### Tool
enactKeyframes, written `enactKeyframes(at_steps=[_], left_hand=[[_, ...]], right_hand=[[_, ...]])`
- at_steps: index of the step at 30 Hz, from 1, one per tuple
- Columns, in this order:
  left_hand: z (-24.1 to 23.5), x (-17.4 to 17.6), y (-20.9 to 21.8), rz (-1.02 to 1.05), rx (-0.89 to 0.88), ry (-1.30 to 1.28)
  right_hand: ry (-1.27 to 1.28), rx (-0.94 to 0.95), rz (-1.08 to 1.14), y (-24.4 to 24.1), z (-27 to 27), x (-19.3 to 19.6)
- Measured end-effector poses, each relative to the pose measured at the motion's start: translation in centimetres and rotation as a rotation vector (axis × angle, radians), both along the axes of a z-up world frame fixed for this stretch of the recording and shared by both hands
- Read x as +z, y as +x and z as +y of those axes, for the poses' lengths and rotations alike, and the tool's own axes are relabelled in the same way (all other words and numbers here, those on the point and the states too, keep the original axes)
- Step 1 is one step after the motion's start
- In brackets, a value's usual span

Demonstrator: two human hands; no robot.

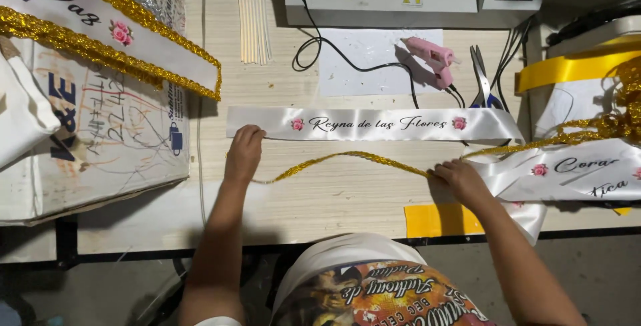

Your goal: The person uses a hot glue gun to attach a gold tinsel trim to the edges of a white satin sash. They apply glue, press the trim into place, and use scissors to cut the trim to size. The person repeats this process for both sides of the sash.

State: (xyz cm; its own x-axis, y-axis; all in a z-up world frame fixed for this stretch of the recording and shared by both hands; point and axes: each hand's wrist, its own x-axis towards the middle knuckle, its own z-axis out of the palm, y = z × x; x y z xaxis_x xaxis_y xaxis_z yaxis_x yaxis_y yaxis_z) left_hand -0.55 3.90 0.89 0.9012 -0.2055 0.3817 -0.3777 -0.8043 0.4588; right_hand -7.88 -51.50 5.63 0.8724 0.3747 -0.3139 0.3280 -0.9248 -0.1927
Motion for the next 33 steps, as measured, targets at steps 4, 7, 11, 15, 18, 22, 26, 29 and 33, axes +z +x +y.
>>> enactKeyframes(at_steps=[4, 7, 11, 15, 18, 22, 26, 29, 33], left_hand=[[0.1, 0.3, -0.5, 0.017, -0.068, -0.016], [-0.3, 0.4, -0.6, -0.051, -0.095, 0.086], [-1.7, 0.5, -1.0, -0.048, -0.032, 0.113], [-5.2, -0.4, -1.7, -0.076, -0.09, 0.167], [-7.8, -0.2, -2.3, -0.053, -0.136, 0.17], [-8.6, -1.2, -4.0, 0.064, -0.167, 0.179], [-9.0, -1.6, -3.9, 0.036, -0.201, 0.204], [-9.3, -1.0, -3.3, 0.016, -0.177, 0.165], [-9.2, -0.7, -3.4, -0.035, -0.161, 0.153]], right_hand=[[0.002, 0.004, 0.138, -1.9, -3.9, -1.6], [-0.063, -0.129, 0.318, -0.6, -2.5, 1.9], [-0.101, -0.269, 0.226, 2.6, 0.9, 2.7], [0.149, -0.091, -0.334, 5.9, 4.6, -0.2], [0.139, -0.022, -0.381, 6.2, 7.3, -0.4], [0.16, -0.061, -0.358, 3.9, 7.9, 1.1], [0.182, -0.049, -0.341, 3.2, 5.1, -0.4], [0.361, -0.203, -0.198, 4.7, 2.4, -2.4], [0.914, -0.647, -0.339, 9.5, 0.5, -2.3]])
